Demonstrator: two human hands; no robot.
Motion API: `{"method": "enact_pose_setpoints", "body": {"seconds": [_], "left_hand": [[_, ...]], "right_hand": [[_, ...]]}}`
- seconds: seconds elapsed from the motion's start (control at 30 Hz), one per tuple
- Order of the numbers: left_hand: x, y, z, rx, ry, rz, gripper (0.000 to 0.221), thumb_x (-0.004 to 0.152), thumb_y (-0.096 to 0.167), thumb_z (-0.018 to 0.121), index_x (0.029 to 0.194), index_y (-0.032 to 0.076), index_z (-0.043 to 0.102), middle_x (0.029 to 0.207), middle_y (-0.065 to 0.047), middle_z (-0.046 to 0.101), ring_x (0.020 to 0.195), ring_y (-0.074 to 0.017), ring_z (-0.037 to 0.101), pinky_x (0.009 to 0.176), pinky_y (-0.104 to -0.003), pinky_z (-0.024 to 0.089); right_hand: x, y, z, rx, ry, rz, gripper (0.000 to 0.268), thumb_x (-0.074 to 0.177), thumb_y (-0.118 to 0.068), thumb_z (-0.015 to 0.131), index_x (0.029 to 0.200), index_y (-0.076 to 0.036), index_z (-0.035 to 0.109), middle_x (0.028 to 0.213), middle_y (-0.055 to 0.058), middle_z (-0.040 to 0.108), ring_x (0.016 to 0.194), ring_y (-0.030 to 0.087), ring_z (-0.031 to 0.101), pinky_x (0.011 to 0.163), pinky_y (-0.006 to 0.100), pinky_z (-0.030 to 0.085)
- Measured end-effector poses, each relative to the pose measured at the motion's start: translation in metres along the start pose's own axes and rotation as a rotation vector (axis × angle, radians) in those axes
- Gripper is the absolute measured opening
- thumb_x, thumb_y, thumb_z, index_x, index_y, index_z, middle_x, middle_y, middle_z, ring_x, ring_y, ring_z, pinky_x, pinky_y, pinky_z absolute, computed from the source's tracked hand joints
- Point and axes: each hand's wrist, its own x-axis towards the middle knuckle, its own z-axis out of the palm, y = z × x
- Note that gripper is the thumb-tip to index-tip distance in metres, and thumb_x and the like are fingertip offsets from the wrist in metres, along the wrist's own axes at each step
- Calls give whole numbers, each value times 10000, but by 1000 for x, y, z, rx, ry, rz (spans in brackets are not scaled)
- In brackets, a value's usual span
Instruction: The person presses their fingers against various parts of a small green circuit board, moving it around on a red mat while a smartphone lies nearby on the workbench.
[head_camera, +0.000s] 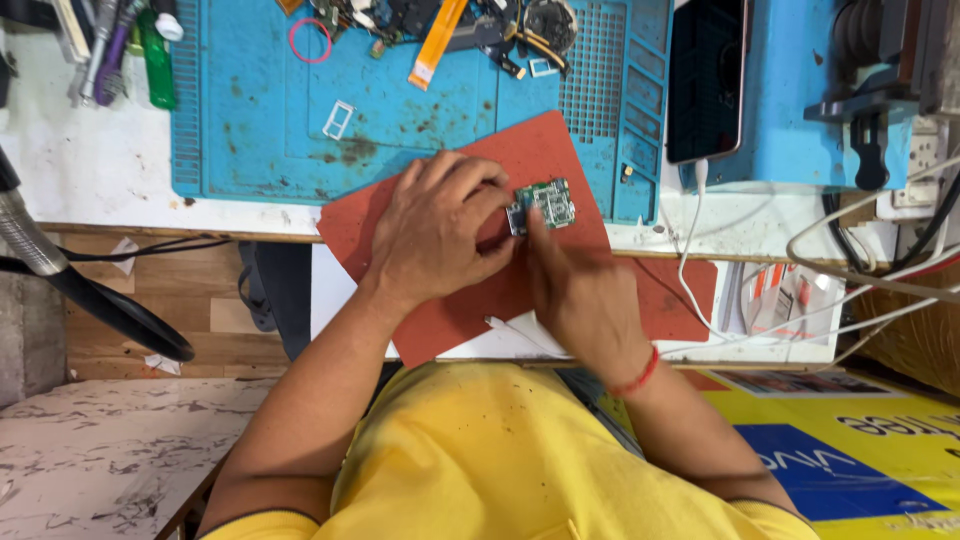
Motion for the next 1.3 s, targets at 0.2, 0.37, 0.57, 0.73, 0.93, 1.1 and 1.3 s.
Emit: {"method": "enact_pose_setpoints", "body": {"seconds": [0.2, 0.37, 0.57, 0.73, 0.93, 1.1, 1.3], "left_hand": [[-1, -2, -3, -24, -10, -6, 387, 725, 311, 861, 1025, 110, 722, 1156, 1, 624, 1152, -237, 553, 956, -479, 424], [6, 0, -4, -36, 13, 12, 377, 737, 287, 851, 1057, 130, 731, 1194, 11, 621, 1173, -228, 552, 947, -468, 434], [1, -4, 0, -32, -19, 5, 360, 732, 270, 860, 1038, 133, 729, 1196, 28, 626, 1163, -232, 558, 943, -465, 434], [3, -8, 0, -16, 21, 25, 385, 734, 285, 867, 1051, 126, 716, 1203, 25, 616, 1173, -230, 554, 957, -471, 436], [4, -3, 0, -20, -39, -2, 382, 739, 300, 869, 1052, 146, 716, 1209, 38, 621, 1186, -226, 553, 946, -465, 435], [1, -6, 2, -11, -2, 14, 421, 727, 320, 876, 1059, 117, 715, 1204, 12, 619, 1181, -241, 547, 948, -480, 431], [5, -3, -2, 3, 8, 2, 396, 721, 289, 865, 1063, 145, 728, 1215, 24, 623, 1186, -219, 553, 981, -456, 445]], "right_hand": [[1, -4, 3, -22, 88, -33, 445, 926, -95, 682, 1371, -74, 673, 640, 88, 619, 480, 268, 555, 462, 411, 404], [5, 5, 3, -26, 138, -73, 459, 911, -73, 685, 1369, -77, 673, 640, 71, 598, 490, 273, 542, 471, 415, 396], [3, 6, 11, -9, 145, -1, 410, 920, -111, 715, 1331, -112, 707, 587, 93, 561, 456, 285, 526, 458, 418, 401], [6, 3, 6, 36, 132, -35, 440, 914, -64, 672, 1353, -85, 690, 632, 80, 586, 501, 275, 553, 475, 425, 393], [2, -1, 1, -13, 105, -10, 458, 880, -75, 688, 1337, -83, 707, 565, 95, 544, 464, 289, 528, 460, 427, 396], [9, -5, 0, 56, 157, -16, 417, 929, -78, 680, 1346, -90, 697, 624, 95, 558, 508, 283, 533, 498, 412, 407], [19, -1, -3, 3, 135, -68, 466, 865, -81, 680, 1330, -59, 710, 608, 79, 576, 478, 280, 530, 471, 424, 401]]}}
